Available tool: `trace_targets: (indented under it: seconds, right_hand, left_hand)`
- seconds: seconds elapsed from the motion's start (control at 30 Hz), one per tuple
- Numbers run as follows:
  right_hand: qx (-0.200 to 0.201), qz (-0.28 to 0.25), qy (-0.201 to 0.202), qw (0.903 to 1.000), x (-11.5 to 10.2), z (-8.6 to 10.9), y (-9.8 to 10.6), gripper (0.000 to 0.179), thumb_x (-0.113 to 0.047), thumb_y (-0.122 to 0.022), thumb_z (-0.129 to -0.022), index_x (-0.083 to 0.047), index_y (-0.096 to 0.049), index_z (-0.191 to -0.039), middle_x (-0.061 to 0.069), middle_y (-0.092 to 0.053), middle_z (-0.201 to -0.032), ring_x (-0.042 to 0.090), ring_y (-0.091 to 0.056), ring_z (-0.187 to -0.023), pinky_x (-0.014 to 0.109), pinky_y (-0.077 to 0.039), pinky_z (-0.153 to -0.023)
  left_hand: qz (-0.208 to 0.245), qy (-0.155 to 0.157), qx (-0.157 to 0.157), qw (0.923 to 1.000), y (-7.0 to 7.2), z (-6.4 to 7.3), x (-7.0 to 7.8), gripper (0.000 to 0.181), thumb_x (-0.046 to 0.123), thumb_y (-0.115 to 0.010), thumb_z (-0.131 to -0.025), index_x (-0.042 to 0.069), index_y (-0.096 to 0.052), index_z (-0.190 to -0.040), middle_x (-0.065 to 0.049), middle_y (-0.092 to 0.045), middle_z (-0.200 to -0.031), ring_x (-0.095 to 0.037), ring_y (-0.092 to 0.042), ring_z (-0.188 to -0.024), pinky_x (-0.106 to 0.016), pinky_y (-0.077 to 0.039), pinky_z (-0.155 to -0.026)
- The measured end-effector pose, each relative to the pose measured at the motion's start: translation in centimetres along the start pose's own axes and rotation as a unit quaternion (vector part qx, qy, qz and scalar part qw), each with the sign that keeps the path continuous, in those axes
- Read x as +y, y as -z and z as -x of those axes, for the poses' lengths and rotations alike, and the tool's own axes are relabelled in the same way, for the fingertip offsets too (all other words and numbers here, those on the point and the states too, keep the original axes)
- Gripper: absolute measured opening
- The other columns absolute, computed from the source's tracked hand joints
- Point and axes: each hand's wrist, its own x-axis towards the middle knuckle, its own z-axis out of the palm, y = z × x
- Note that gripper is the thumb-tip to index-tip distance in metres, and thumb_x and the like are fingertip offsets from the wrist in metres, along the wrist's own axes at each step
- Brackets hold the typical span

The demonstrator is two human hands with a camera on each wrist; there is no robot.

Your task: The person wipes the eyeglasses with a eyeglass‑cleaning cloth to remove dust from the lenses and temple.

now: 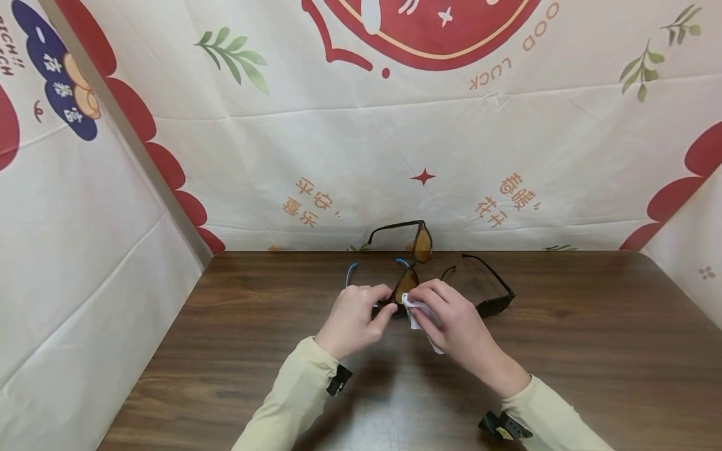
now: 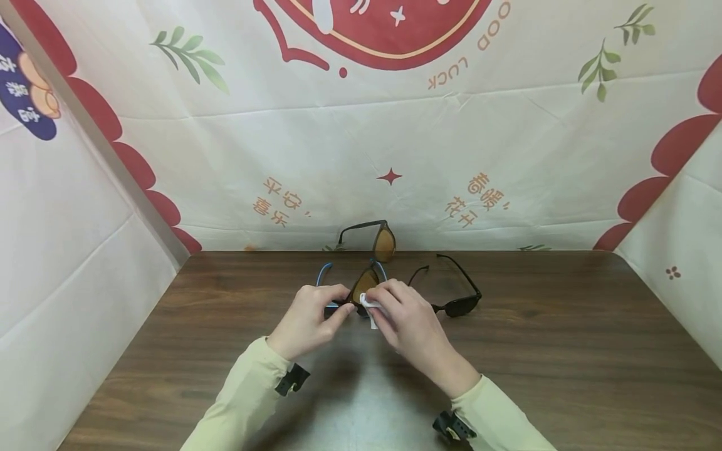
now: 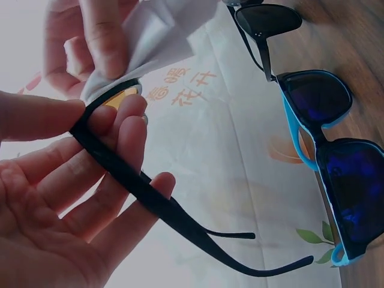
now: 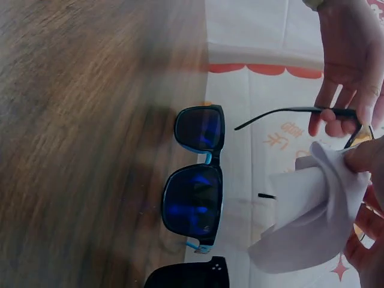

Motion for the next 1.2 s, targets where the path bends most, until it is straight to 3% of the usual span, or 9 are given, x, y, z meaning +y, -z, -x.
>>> trace_targets:
  seconds: [0.17,0.33,0.47,0.6,0.7,0.83,0.93,1.03,1.2]
  right_hand:
    - [0.007,0.033,-0.047,0.9983,0.5,0.1,0.2,0.028,0.002,-0.076,-0.076,-0.004,-0.064,-0.100,0.006,-0.061,-0.096,0.023,-0.060,-0.081,0.041,-0.051,-0.066]
    - [0.011,0.039,-0.101,0.9941,0.7,-0.3,0.6,0.029,0.005,-0.076,-0.076,-0.004,-0.063,-0.101,0.006,-0.060,-0.097,0.022,-0.061,-0.084,0.042,-0.053,-0.069]
    - [0.015,0.025,-0.080,0.9963,0.3,-0.6,0.5,0.028,0.006,-0.074,-0.077,-0.003,-0.062,-0.101,0.006,-0.060,-0.097,0.019,-0.061,-0.085,0.039,-0.054,-0.068]
    - [0.010,0.004,-0.028,0.9996,-0.4,-0.8,0.2,0.014,-0.015,-0.063,-0.093,-0.003,-0.063,-0.101,0.005,-0.060,-0.097,0.019,-0.060,-0.083,0.037,-0.053,-0.067]
    - [-0.002,-0.002,0.001,1.0000,-0.9,-0.6,-0.1,0.029,-0.030,-0.049,-0.101,-0.005,-0.064,-0.100,0.002,-0.060,-0.097,0.019,-0.060,-0.082,0.037,-0.051,-0.068]
    - [-0.003,0.015,0.018,0.9997,-0.9,0.0,-0.3,0.027,-0.031,-0.052,-0.100,-0.007,-0.064,-0.098,0.001,-0.061,-0.097,0.019,-0.058,-0.078,0.037,-0.049,-0.064]
    - [0.002,0.032,0.008,0.9995,-0.5,0.4,-0.1,0.014,-0.019,-0.066,-0.091,-0.007,-0.065,-0.099,0.001,-0.061,-0.096,0.019,-0.057,-0.074,0.035,-0.047,-0.059]
    - [0.002,0.051,-0.027,0.9983,0.1,0.8,0.3,0.023,-0.006,-0.073,-0.078,-0.007,-0.065,-0.099,0.001,-0.061,-0.093,0.018,-0.055,-0.071,0.034,-0.046,-0.057]
    - [0.009,0.070,-0.080,0.9943,0.9,1.2,1.0,0.027,0.000,-0.075,-0.075,-0.005,-0.063,-0.099,0.004,-0.060,-0.090,0.018,-0.055,-0.071,0.035,-0.045,-0.058]
  left_hand:
    - [-0.004,-0.006,-0.011,0.9999,0.1,0.3,-0.1,0.003,0.007,-0.067,-0.085,0.007,-0.067,-0.083,0.002,-0.063,-0.069,-0.008,-0.052,-0.057,-0.022,-0.040,-0.053]
    - [-0.011,-0.018,-0.022,0.9995,0.0,0.4,0.1,0.004,0.007,-0.069,-0.082,0.010,-0.066,-0.081,0.005,-0.060,-0.066,-0.008,-0.051,-0.056,-0.023,-0.041,-0.053]
    - [-0.016,-0.021,-0.016,0.9995,0.0,0.4,0.2,0.007,0.006,-0.070,-0.081,0.011,-0.065,-0.078,0.006,-0.056,-0.063,-0.007,-0.049,-0.055,-0.023,-0.038,-0.050]
    - [-0.017,-0.021,-0.001,0.9996,-0.3,0.3,0.1,0.008,0.005,-0.070,-0.079,0.010,-0.064,-0.077,0.004,-0.056,-0.062,-0.008,-0.049,-0.053,-0.021,-0.038,-0.049]
    - [-0.012,-0.015,0.007,0.9998,-0.3,0.2,0.1,0.007,0.003,-0.069,-0.080,0.009,-0.065,-0.079,0.003,-0.060,-0.064,-0.007,-0.053,-0.055,-0.021,-0.040,-0.051]
    - [-0.010,-0.004,0.004,0.9999,-0.1,0.1,0.2,0.005,0.004,-0.068,-0.082,0.009,-0.067,-0.082,0.002,-0.064,-0.068,-0.008,-0.057,-0.059,-0.022,-0.044,-0.054]
    - [-0.008,-0.002,-0.003,1.0000,0.1,0.2,0.2,0.003,0.005,-0.068,-0.083,0.008,-0.067,-0.082,0.001,-0.065,-0.069,-0.009,-0.058,-0.060,-0.024,-0.045,-0.055]
    - [-0.001,-0.001,-0.011,0.9999,0.2,0.4,0.1,0.001,0.005,-0.067,-0.084,0.006,-0.068,-0.084,0.001,-0.066,-0.071,-0.009,-0.058,-0.060,-0.024,-0.044,-0.056]
    - [-0.002,0.000,-0.018,0.9998,0.3,0.9,-0.1,0.002,0.006,-0.067,-0.085,0.006,-0.069,-0.084,0.000,-0.067,-0.072,-0.011,-0.057,-0.060,-0.025,-0.045,-0.057]
